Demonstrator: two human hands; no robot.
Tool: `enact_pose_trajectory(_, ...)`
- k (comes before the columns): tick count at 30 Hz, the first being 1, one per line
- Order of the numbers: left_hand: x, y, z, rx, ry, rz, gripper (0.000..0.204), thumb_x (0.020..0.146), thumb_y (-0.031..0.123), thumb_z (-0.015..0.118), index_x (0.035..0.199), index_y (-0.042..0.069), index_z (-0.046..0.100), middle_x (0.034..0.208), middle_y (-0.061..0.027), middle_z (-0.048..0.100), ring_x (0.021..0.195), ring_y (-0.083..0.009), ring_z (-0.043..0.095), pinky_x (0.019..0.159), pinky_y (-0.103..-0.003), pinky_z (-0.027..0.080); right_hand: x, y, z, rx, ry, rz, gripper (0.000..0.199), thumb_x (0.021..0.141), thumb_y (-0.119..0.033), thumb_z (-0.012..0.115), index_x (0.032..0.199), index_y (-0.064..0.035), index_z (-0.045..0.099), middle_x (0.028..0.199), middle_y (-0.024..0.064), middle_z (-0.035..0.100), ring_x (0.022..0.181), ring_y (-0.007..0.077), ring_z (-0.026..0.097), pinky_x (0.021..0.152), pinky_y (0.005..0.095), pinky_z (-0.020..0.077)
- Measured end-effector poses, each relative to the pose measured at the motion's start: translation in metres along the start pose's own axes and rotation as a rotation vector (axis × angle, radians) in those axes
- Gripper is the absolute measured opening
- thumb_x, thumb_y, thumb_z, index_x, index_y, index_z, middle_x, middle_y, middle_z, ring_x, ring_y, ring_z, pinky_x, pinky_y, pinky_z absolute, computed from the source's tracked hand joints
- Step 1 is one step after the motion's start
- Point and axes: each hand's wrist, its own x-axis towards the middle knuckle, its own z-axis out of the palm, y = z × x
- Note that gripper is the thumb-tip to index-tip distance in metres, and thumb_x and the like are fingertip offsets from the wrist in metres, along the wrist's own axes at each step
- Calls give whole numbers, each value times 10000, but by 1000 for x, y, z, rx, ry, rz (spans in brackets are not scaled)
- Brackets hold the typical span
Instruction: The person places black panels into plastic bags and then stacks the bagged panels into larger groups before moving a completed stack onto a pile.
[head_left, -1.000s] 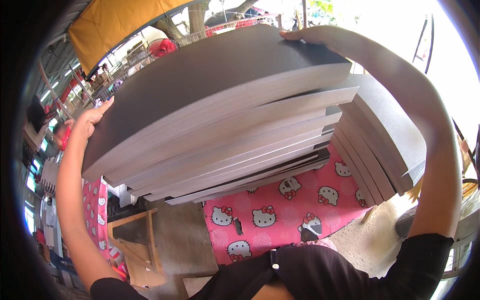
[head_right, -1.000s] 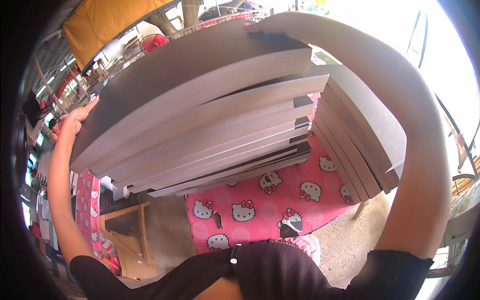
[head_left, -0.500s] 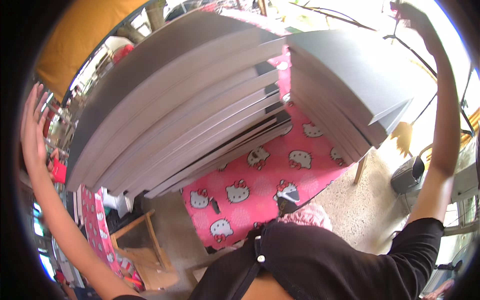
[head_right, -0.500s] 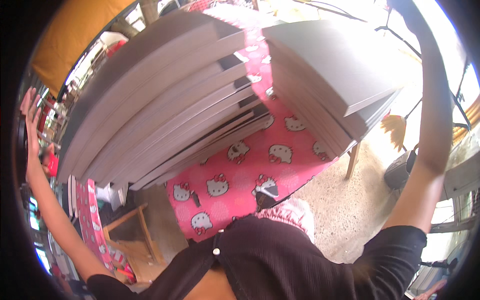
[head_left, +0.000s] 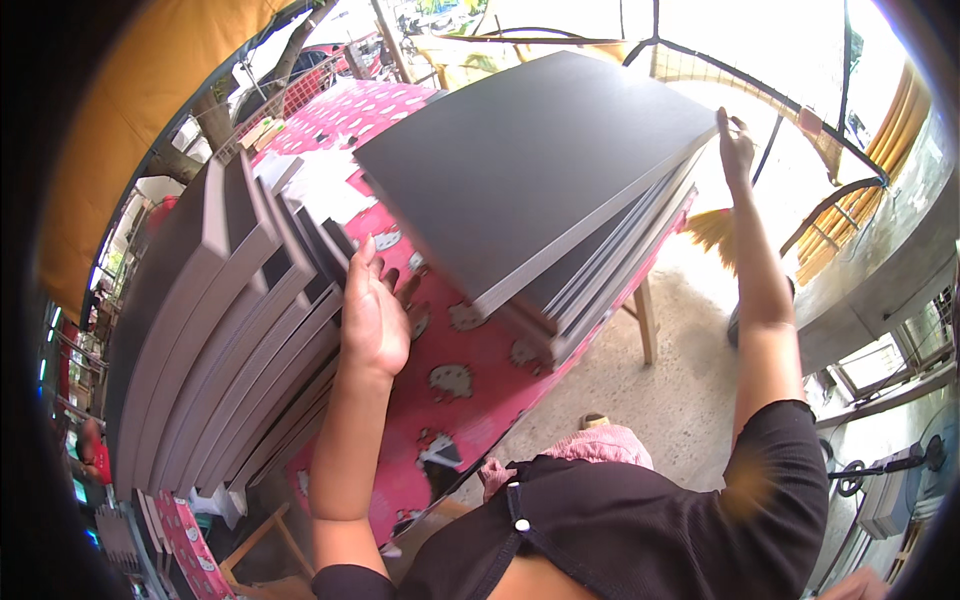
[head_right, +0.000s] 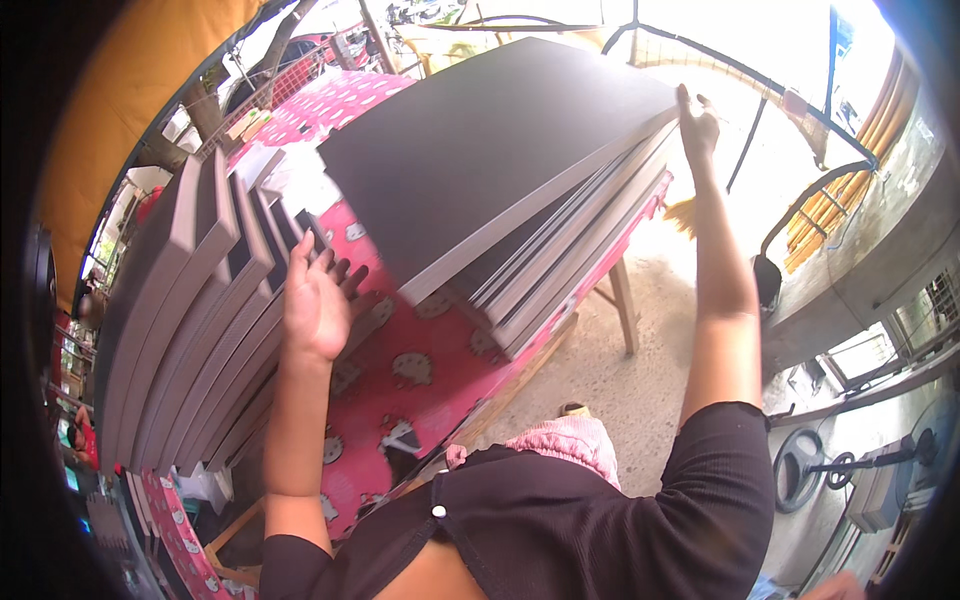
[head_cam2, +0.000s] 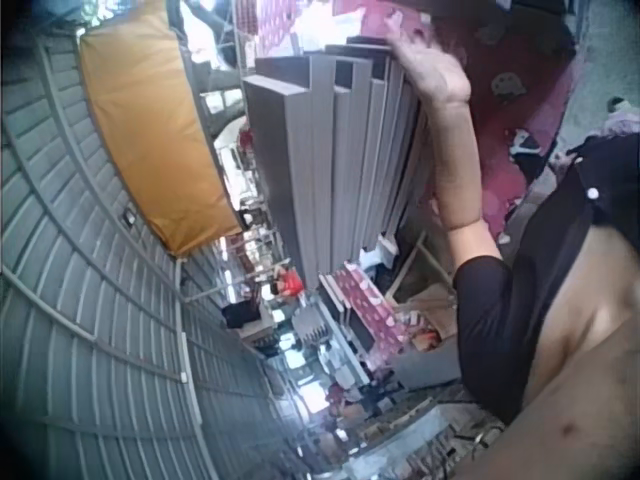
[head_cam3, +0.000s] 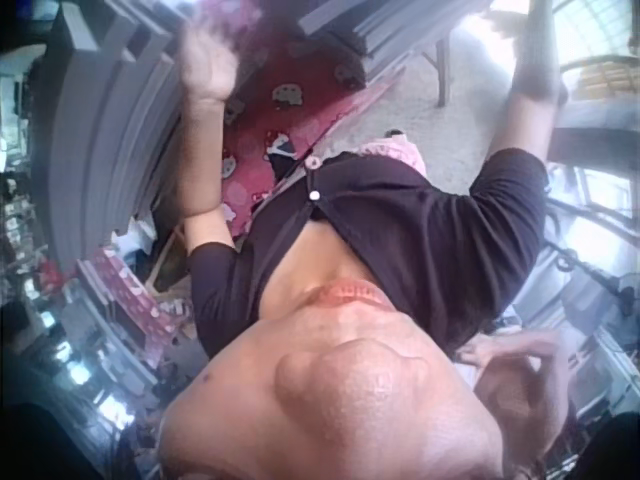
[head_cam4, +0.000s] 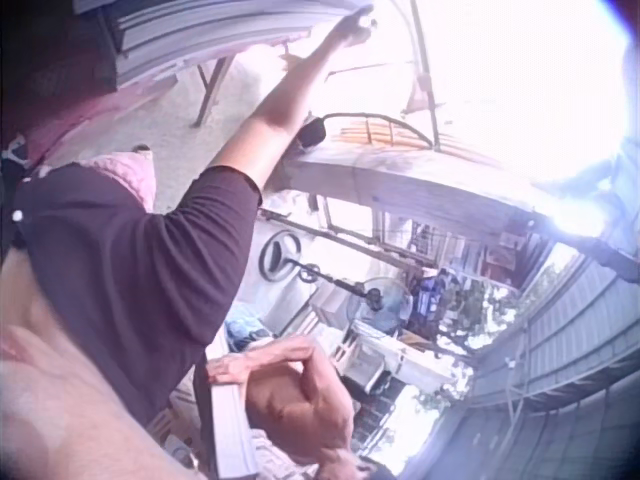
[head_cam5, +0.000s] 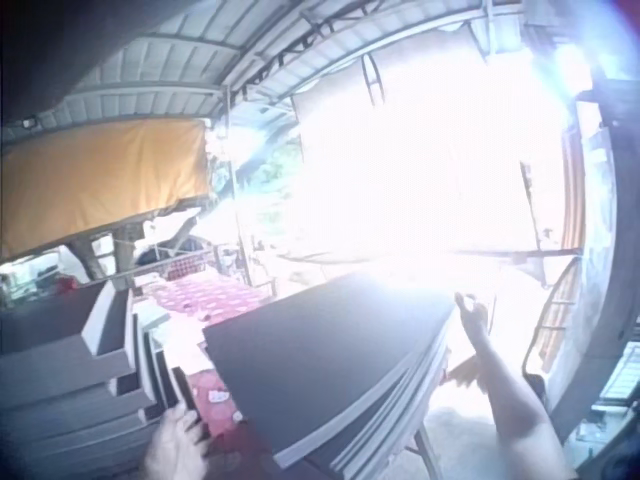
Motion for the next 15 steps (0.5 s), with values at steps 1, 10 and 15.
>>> enact_pose_trajectory(1, 10, -9, 16, -1, 12, 4, 777, 832, 451, 504, 1360, 6, 146, 1374, -178, 216, 1232, -281, 316, 983, -427, 283, -2, -14, 15, 118, 4, 38, 791, 782, -572, 535, 1179, 108, 458, 1130, 285, 522, 1100, 341, 492, 946, 354, 354)
enact_pose_trajectory(10, 15, -62, 117, 36, 122, 224, 355, 873, 139, 514, 1191, 42, 391, 1063, -109, 523, 927, -196, 558, 781, -325, 479, 75, 0, 39, -147, -325, -11, 612, 725, -528, 592, 1038, -3, 616, 955, 222, 624, 967, 306, 582, 854, 363, 427)
enact_pose_trajectory(15, 15, -64, 119, 40, 181, 221, 328, 860, 250, 525, 1081, 8, 515, 938, -91, 599, 840, -192, 601, 736, -313, 489, 101, 21, 31, -110, -481, -42, 531, 694, -495, 635, 880, 1, 662, 792, 155, 644, 772, 228, 615, 707, 326, 465)
